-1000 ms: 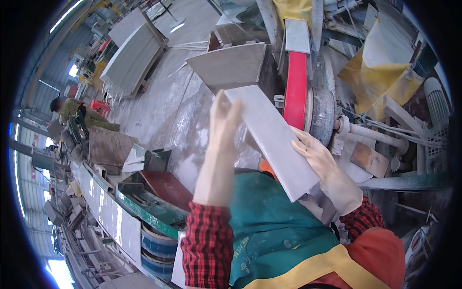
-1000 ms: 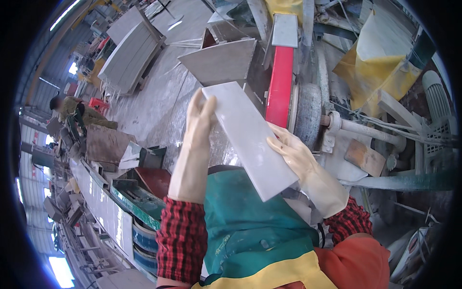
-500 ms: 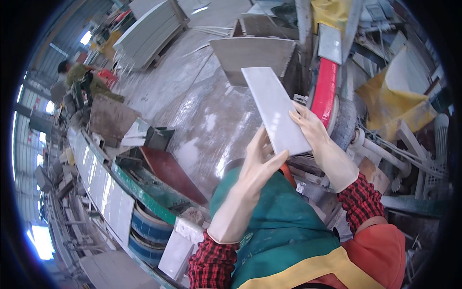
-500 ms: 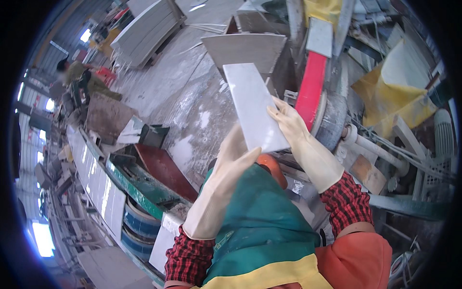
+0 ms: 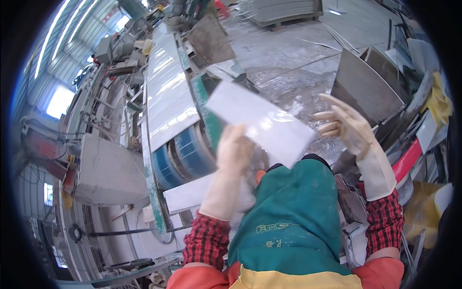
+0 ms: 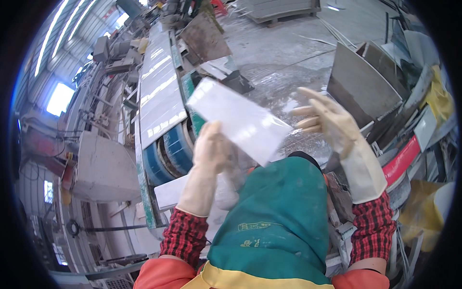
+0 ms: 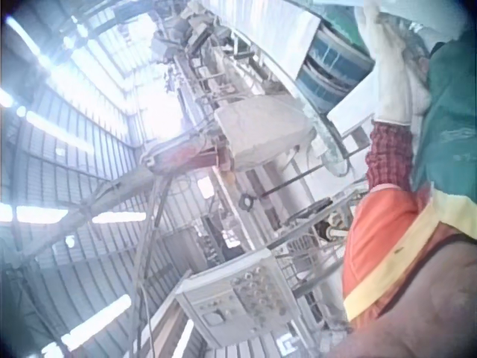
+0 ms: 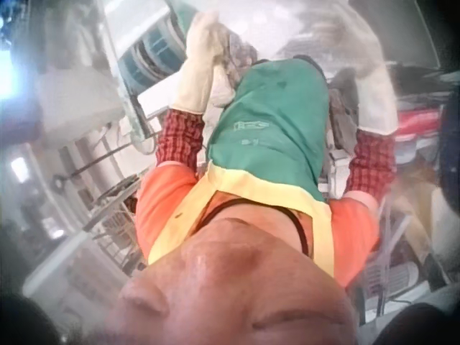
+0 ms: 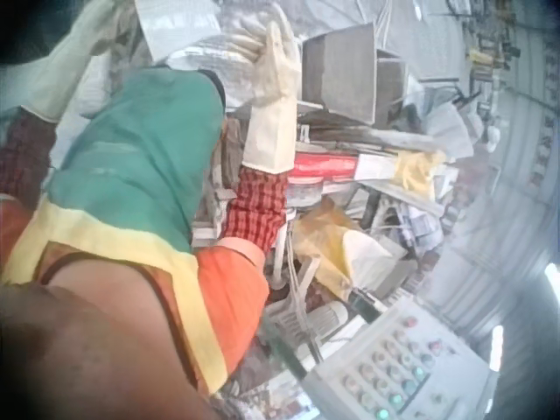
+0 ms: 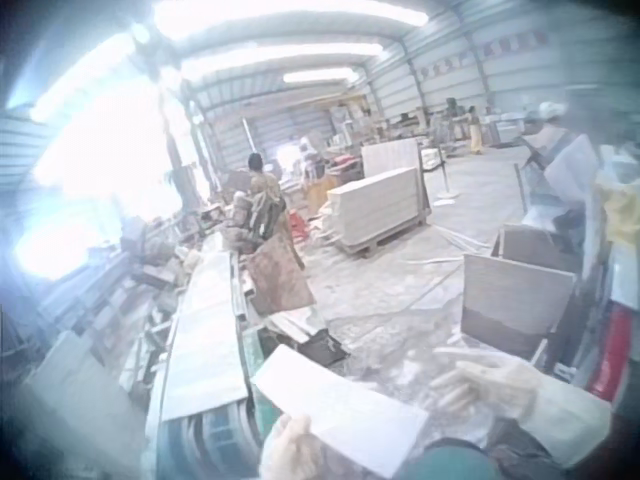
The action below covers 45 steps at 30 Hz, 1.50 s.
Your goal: The person repeatedly picks up rectangular panels from a conveyor belt and places them into a nearby bin. The person handles the panels one at a time, moving them from the moving belt to a collection area.
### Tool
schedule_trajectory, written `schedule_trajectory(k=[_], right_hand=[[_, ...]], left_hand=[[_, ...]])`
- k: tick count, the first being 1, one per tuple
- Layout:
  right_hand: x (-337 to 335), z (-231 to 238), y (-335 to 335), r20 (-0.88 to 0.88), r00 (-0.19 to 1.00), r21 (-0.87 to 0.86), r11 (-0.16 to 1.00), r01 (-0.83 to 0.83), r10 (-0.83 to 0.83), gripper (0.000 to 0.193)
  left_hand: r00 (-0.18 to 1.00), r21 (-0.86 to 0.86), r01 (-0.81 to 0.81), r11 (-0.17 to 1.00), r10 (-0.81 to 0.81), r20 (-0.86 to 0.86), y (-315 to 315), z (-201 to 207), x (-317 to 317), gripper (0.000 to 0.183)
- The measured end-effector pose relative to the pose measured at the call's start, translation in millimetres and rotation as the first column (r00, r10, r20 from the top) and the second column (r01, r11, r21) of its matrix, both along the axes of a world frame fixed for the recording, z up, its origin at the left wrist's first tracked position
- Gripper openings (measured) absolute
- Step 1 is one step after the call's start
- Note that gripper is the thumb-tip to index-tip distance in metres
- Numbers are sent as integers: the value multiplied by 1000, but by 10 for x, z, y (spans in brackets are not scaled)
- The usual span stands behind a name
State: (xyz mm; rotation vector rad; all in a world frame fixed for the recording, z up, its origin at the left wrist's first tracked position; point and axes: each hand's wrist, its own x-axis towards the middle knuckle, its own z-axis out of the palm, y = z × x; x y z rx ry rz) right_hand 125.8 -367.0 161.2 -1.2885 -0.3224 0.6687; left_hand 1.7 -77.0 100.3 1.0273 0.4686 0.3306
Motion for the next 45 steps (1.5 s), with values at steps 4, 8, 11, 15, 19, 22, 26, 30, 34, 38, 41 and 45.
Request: schedule_trajectory(k=[4, 8, 11, 15, 19, 22, 26, 30, 34, 38, 41, 45], right_hand=[[267, -448, -744, 454, 868, -258, 902, 346, -202, 44], [300, -893, -1850, 704, 695, -456, 659, 598, -144, 46], [166, -1087, -2561, 858, 513, -472, 353, 807, -25, 47], [-68, -1453, -3365, 877, 480, -480, 14, 877, -8, 47], [-191, -1701, -3432, 887, 460, -461, 8, 888, 27, 46], [-220, -1819, -3369, 925, 376, -377, 13, 926, 51, 42], [-230, -1873, -3266, 939, 307, -305, -35, 952, 154, 38], [-283, -1878, -3226, 943, 257, -254, -42, 966, 211, 36], [-320, -1856, -3125, 945, 244, -243, -35, 970, 220, 35], [-327, -1877, -3049, 948, 204, -205, -19, 979, 243, 36], [-375, -1882, -3033, 940, 216, -211, -45, 976, 265, 36], [-435, -1870, -2955, 935, 224, -214, -64, 975, 276, 37]], left_hand=[[927, -326, -367, 871, 373, -48, 891, -190, -487, 32], [778, -160, -624, 765, 626, -43, 1518, -415, -868, 30], [692, -203, -714, 670, 719, -63, 1894, -734, -1000, 26], [608, -253, -785, 565, 780, -144, 2101, -997, -763, 26], [548, -195, -834, 516, 815, -187, 2122, -1019, -636, 27], [565, -166, -825, 541, 802, -195, 2234, -1134, -633, 27], [563, -155, -826, 541, 799, -211, 2362, -1299, -654, 25], [511, -132, -858, 497, 797, -321, 2439, -1327, -603, 21], [497, -133, -867, 481, 808, -317, 2473, -1339, -598, 21], [509, -102, -860, 500, 825, -246, 2477, -1341, -584, 24], [589, -51, -801, 596, 771, -242, 2395, -1151, -627, 27], [711, 255, -495, 831, 556, -431, 2367, -773, -941, 23]])
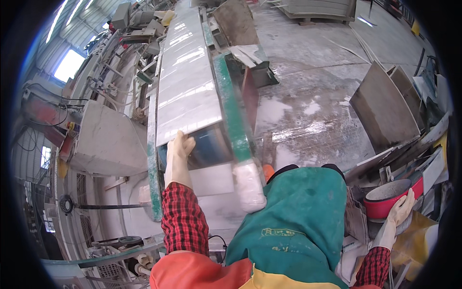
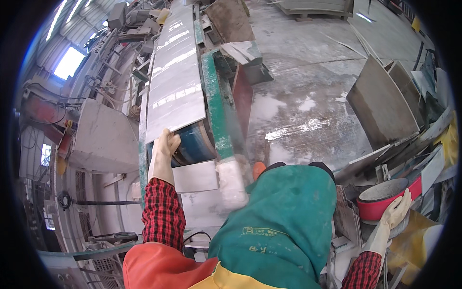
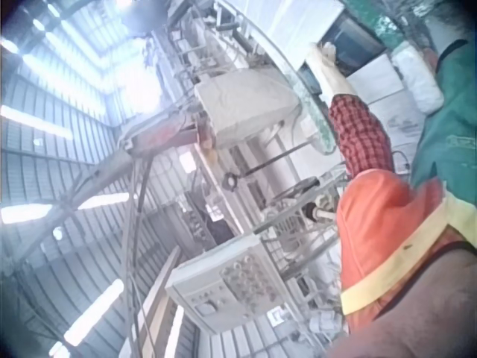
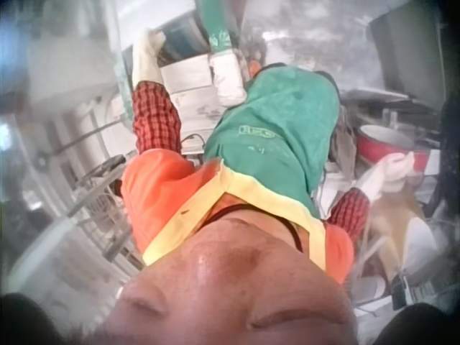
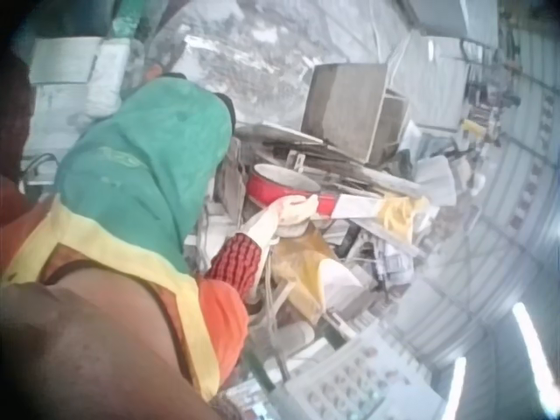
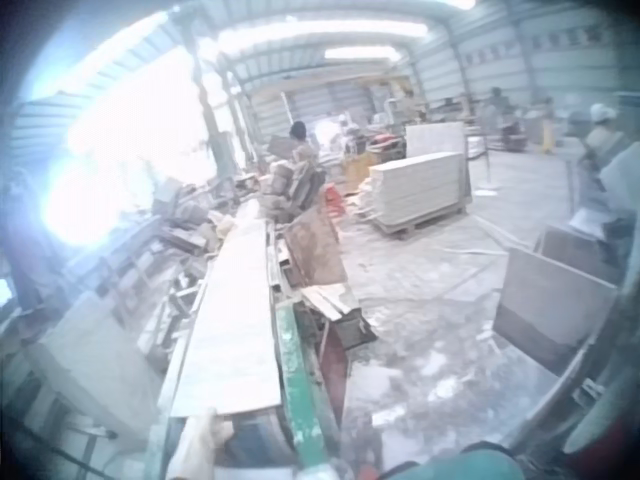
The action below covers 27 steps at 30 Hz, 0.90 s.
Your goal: The person repeatedly picks up rectangular panels from a conveyor belt and places them into a nearby bin. The person handles the panels one at a time, moving them from the moving belt to a collection area.
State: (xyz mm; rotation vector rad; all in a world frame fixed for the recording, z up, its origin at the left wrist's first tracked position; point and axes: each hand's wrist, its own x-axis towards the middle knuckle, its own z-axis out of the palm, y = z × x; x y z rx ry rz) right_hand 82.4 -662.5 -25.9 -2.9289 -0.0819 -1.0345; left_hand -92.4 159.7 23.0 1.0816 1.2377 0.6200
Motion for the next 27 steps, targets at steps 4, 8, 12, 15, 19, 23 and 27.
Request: schedule_trajectory(k=[4, 8, 12, 15, 19, 23, 27], right_hand=[[-31, 6, 6, 4, 1000, -40, 999, -10, 10, 37], [-46, 120, -5, -69, 997, 8, 1000, -29, 29, 38], [23, 237, -29, -164, 984, 60, 994, 86, -75, 42], [242, 262, -100, -178, 978, 83, 989, 122, -106, 44], [533, 155, -305, -334, 931, 78, 980, 182, -146, 47], [476, 263, 281, -357, 843, -167, 915, 367, -403, 48], [435, 325, 439, -357, 828, -191, 901, 388, -432, 47]], left_hand=[[981, 282, 62, 957, -6, -195, 394, -177, -342, 22], [984, 772, 6, 636, 135, -119, 555, -300, -512, 23], [970, 917, -31, 399, 233, -69, 555, -404, -294, 34], [953, 945, -79, 317, 303, -22, 696, -519, -39, 32], [898, 922, -32, 385, 417, -143, 832, -642, 243, 26], [803, 926, -47, 375, 566, -189, 730, -409, 329, 22], [779, 935, -151, 321, 621, -88, 944, -629, 336, 19]])
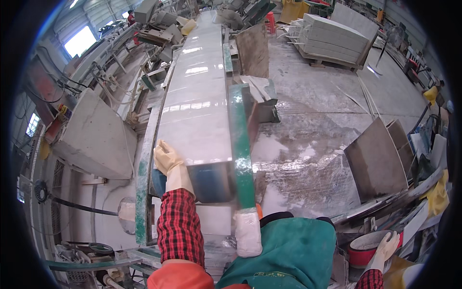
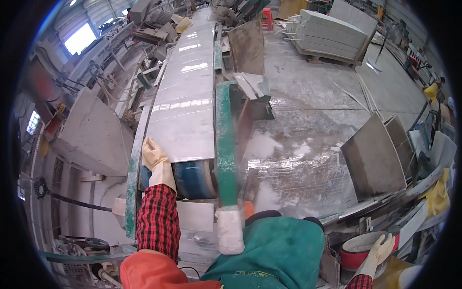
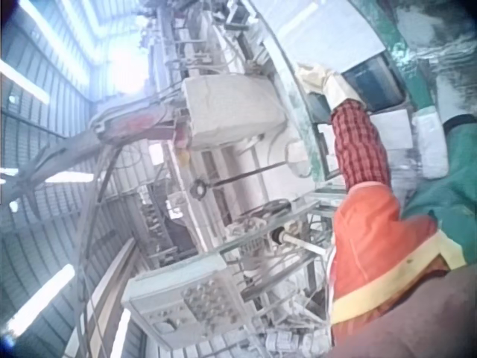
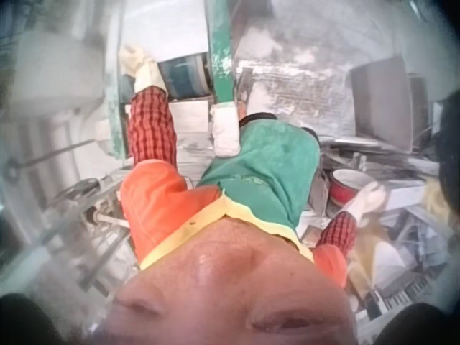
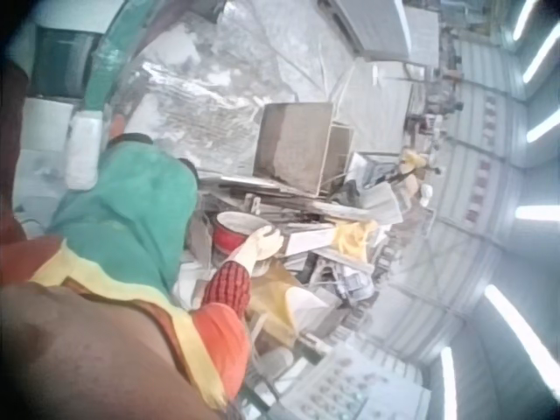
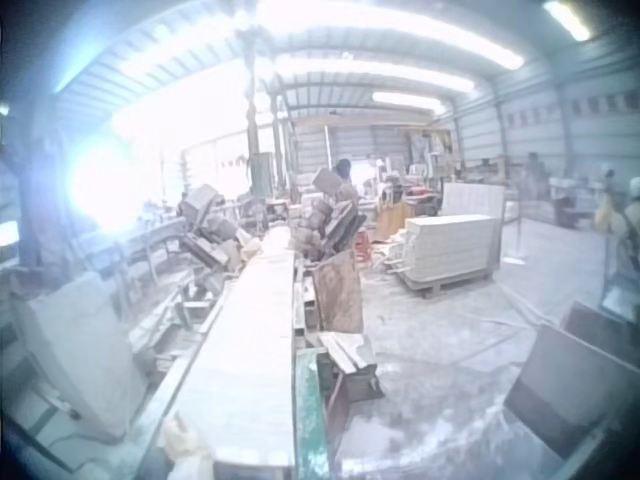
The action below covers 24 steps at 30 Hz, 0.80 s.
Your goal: The person repeatedly picks up rectangular panels from a conveyor belt and places them into a nearby bin. The person handles the panels one at a time, moving them from the moving belt to a collection area.
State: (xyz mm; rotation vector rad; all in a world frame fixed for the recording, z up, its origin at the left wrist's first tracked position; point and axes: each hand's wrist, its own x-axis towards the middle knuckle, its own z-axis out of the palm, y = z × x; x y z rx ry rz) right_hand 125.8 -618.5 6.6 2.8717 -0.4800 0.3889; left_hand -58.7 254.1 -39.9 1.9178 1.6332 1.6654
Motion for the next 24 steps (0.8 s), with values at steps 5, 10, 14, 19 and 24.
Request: schedule_trajectory(k=[5, 10, 14, 19, 24], right_hand=[[-96, 8, 76, 10, 1000, -12, 1000, 25, -25, 45], [-126, -35, 148, 21, 1000, -49, 999, 11, -10, 46], [-139, -93, 108, 42, 999, -84, 996, -7, 11, 45], [-218, -74, 221, 39, 999, -120, 993, 7, -2, 45], [-267, -117, 203, 72, 997, -171, 985, -5, 18, 44]], left_hand=[[993, -83, -35, 996, 25, -117, -100, 144, 47, 19], [999, -135, -16, 991, 9, -51, -30, 123, 26, 19], [999, -174, 32, 984, -32, 1, 85, 75, -8, 21], [999, -178, 10, 984, -17, -39, 70, 79, 28, 22], [998, -210, 42, 977, -49, -27, 61, 143, 52, 24]])
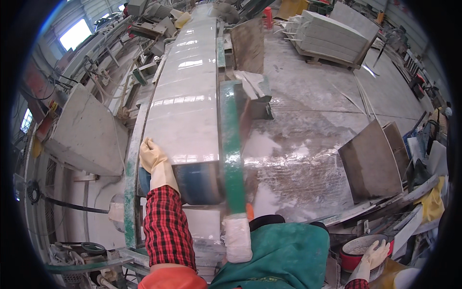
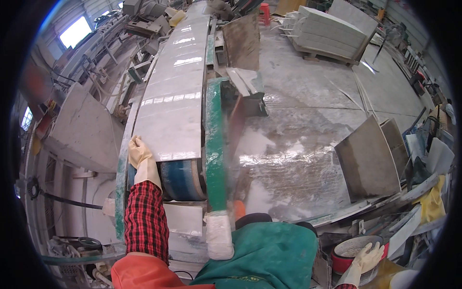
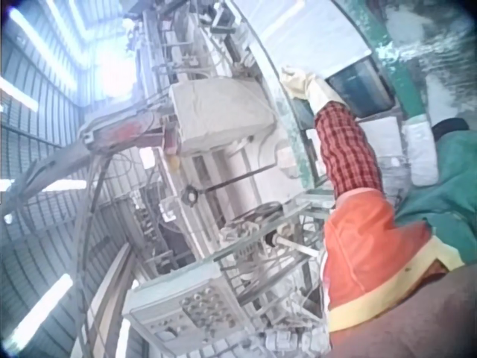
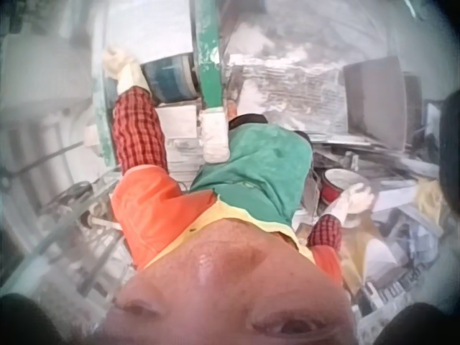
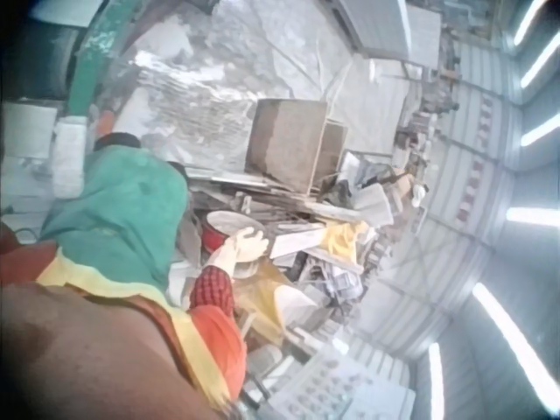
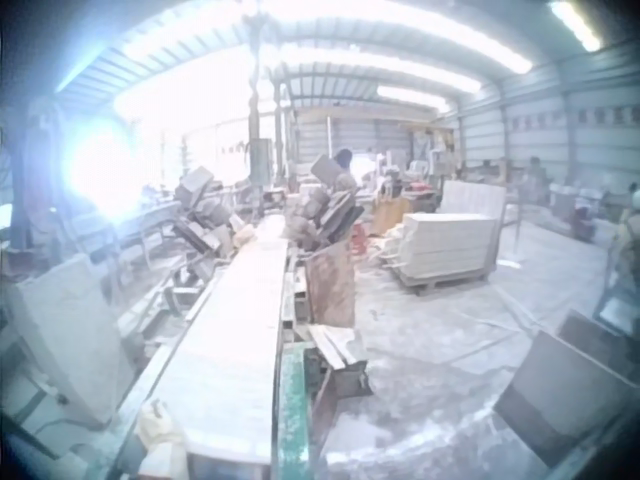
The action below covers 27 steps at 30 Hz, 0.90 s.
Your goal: The person repeatedly picks up rectangular panels from a conveyor belt and places them into a nearby bin. The person handles the panels one at a time, moving them from the moving belt to a collection area.
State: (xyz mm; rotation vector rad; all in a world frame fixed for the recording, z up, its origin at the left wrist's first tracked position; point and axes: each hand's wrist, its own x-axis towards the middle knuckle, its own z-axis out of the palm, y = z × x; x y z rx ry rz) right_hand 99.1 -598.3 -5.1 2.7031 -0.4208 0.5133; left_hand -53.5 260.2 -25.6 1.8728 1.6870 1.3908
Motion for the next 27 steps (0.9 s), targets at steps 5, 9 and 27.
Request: schedule_trajectory(k=[5, 9, 27], right_hand=[[-58, 58, 162, 54, 997, 10, 999, -47, 46, 44], [21, 20, -312, 246, 934, 270, 908, -322, 258, 47], [575, 291, -660, -14, 990, 232, 963, 137, -138, 65]], left_hand=[[990, -9, -9, 1000, 8, -142, -21, 78, -41, 28], [993, -20, 108, 994, -109, -52, -73, 105, -114, 30], [474, -26, 841, 541, -758, -447, -2463, 337, 651, 45]])
